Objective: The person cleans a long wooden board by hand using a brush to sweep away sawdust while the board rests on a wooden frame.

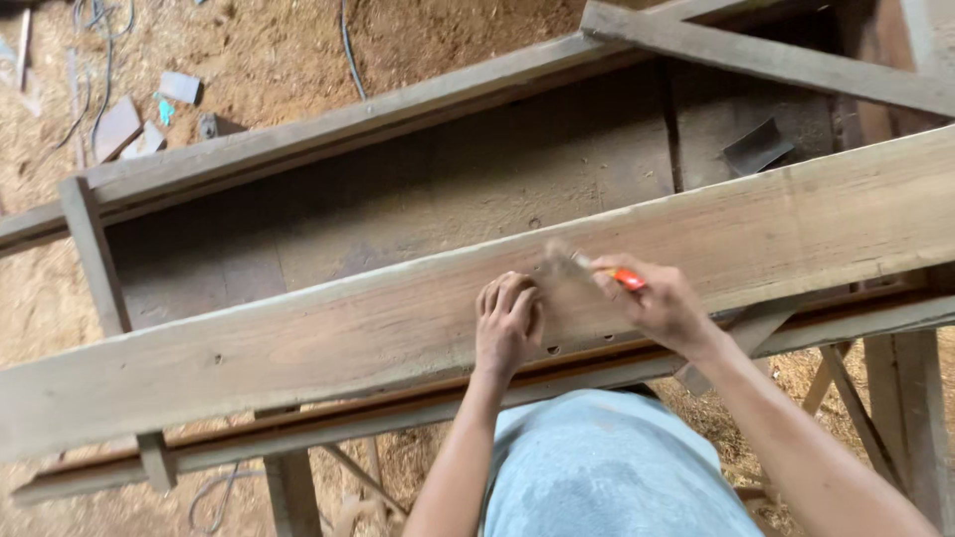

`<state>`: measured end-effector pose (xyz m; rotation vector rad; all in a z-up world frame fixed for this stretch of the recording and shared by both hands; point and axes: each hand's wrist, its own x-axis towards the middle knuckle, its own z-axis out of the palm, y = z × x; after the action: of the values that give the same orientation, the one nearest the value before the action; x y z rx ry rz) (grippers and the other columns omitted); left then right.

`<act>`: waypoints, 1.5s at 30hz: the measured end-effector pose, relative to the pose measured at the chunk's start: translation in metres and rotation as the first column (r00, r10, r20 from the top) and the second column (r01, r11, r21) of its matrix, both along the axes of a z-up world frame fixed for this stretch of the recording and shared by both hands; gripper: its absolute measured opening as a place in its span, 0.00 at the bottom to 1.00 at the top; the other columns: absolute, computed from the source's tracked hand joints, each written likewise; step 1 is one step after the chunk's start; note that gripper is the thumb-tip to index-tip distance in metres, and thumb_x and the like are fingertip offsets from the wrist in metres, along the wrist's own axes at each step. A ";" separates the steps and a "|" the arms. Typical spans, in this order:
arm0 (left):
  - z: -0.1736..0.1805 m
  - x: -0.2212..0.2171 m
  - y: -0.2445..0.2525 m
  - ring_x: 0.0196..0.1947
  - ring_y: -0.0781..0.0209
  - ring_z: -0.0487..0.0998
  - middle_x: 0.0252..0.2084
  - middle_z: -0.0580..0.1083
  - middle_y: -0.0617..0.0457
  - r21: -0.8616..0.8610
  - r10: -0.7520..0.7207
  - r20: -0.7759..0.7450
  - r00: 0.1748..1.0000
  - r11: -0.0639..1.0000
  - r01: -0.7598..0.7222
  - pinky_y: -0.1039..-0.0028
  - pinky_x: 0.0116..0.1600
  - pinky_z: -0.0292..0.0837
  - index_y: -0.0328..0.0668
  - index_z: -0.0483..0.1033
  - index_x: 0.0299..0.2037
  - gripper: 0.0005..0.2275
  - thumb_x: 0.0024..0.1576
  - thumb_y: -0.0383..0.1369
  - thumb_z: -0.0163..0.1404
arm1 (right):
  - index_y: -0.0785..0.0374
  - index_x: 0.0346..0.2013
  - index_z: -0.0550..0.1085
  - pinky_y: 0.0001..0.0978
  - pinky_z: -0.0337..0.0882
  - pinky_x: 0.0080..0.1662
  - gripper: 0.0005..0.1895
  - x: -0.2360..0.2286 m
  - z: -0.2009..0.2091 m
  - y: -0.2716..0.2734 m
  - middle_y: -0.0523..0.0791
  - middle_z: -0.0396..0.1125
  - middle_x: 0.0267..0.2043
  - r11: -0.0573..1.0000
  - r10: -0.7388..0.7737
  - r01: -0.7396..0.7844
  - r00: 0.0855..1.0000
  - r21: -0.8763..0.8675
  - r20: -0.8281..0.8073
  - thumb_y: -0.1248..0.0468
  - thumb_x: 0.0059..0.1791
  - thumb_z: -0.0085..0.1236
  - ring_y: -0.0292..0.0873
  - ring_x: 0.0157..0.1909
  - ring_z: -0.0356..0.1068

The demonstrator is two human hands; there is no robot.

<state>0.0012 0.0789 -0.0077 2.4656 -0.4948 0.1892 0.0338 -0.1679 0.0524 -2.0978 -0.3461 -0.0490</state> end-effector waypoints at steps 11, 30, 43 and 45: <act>-0.008 0.019 0.061 0.64 0.49 0.68 0.60 0.69 0.48 -0.038 -0.156 0.008 0.988 0.987 0.157 0.55 0.68 0.61 0.44 0.76 0.50 0.12 0.57 0.32 0.53 | 0.68 0.48 0.76 0.22 0.61 0.14 0.17 -0.010 -0.025 0.053 0.47 0.72 0.23 0.995 -0.002 0.008 0.998 -0.102 0.058 0.57 0.59 0.46 0.33 0.15 0.64; -0.004 0.019 0.064 0.64 0.46 0.66 0.58 0.68 0.47 -0.092 -0.037 -0.072 0.997 0.995 0.030 0.55 0.68 0.60 0.43 0.74 0.47 0.11 0.55 0.31 0.51 | 0.66 0.48 0.76 0.22 0.55 0.11 0.17 -0.022 -0.006 0.083 0.43 0.68 0.19 0.939 -0.275 0.260 0.961 -0.226 -0.034 0.57 0.58 0.46 0.30 0.12 0.59; 0.002 0.022 0.062 0.63 0.47 0.68 0.57 0.69 0.49 -0.112 -0.016 -0.045 0.999 0.994 0.011 0.56 0.66 0.61 0.45 0.75 0.46 0.09 0.56 0.30 0.52 | 0.67 0.48 0.76 0.23 0.61 0.12 0.16 -0.013 -0.002 0.089 0.47 0.70 0.22 0.940 -0.324 0.324 0.946 -0.103 0.016 0.58 0.59 0.45 0.32 0.15 0.64; 0.001 0.022 0.063 0.63 0.47 0.68 0.57 0.69 0.49 -0.115 -0.011 -0.050 0.999 0.993 0.005 0.56 0.66 0.61 0.45 0.75 0.45 0.08 0.57 0.30 0.52 | 0.68 0.47 0.76 0.22 0.60 0.10 0.16 -0.010 -0.004 0.091 0.47 0.69 0.20 0.867 -0.469 0.460 0.883 -0.193 0.001 0.59 0.59 0.45 0.32 0.13 0.63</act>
<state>0.0233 0.1423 -0.0064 2.3498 -0.4588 0.1473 0.0239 -0.0773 0.0484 -2.3247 0.2011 -0.2629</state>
